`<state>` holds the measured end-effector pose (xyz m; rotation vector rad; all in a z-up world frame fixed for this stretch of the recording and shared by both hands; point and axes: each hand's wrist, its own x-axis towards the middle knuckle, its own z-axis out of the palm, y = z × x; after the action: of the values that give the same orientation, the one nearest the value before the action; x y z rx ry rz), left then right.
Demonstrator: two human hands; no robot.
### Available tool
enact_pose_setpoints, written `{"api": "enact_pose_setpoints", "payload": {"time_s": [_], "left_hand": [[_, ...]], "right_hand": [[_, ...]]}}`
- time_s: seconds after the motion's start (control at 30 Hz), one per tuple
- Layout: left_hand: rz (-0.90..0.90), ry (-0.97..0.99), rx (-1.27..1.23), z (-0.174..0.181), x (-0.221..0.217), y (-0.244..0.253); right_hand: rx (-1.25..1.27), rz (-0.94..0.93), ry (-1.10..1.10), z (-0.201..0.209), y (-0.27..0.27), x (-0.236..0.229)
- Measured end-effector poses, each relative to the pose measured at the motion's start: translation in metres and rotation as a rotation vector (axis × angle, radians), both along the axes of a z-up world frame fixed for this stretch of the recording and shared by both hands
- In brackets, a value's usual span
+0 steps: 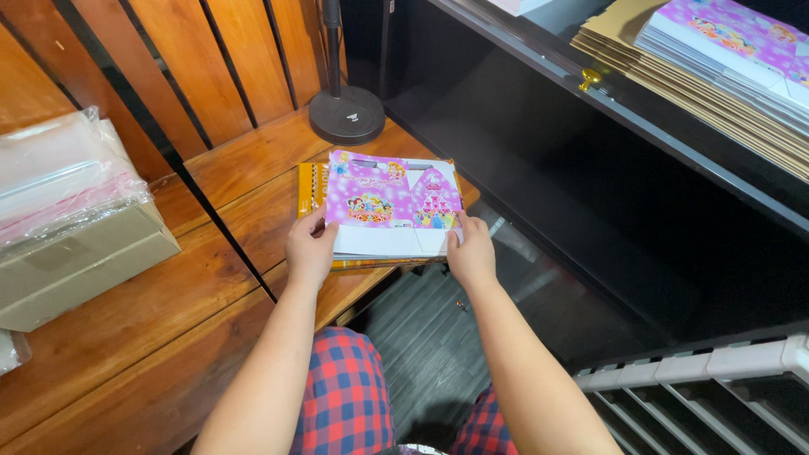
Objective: The person repeatedly picks up a stack of flat, decorated paper items from a wooden surface, lifts them, and places them onto a black shelf. The person continues this pick-and-place cycle throughout the clip.
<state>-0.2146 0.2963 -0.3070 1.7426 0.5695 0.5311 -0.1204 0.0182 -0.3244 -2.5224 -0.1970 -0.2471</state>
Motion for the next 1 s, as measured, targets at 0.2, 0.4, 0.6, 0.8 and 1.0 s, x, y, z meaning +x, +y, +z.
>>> {"api": "enact_pose_setpoints", "payload": {"time_s": [0.2, 0.4, 0.6, 0.8, 1.0], "left_hand": [[0.019, -0.041, 0.065, -0.011, 0.015, 0.004], [-0.111, -0.069, -0.288, 0.010, 0.011, -0.009], [-0.128, -0.032, -0.350, 0.016, 0.005, -0.008], [-0.105, -0.111, -0.414, 0.004, 0.009, -0.004], [-0.084, -0.188, -0.467, 0.010, 0.006, -0.004]], "right_hand": [[-0.042, -0.006, -0.052, -0.013, -0.001, 0.007], [-0.002, -0.001, -0.045, -0.005, 0.001, 0.002], [0.037, -0.003, -0.006, -0.001, 0.001, -0.001], [0.191, -0.045, 0.113, 0.008, -0.008, 0.010], [0.273, -0.101, 0.148, 0.027, -0.014, 0.011]]}}
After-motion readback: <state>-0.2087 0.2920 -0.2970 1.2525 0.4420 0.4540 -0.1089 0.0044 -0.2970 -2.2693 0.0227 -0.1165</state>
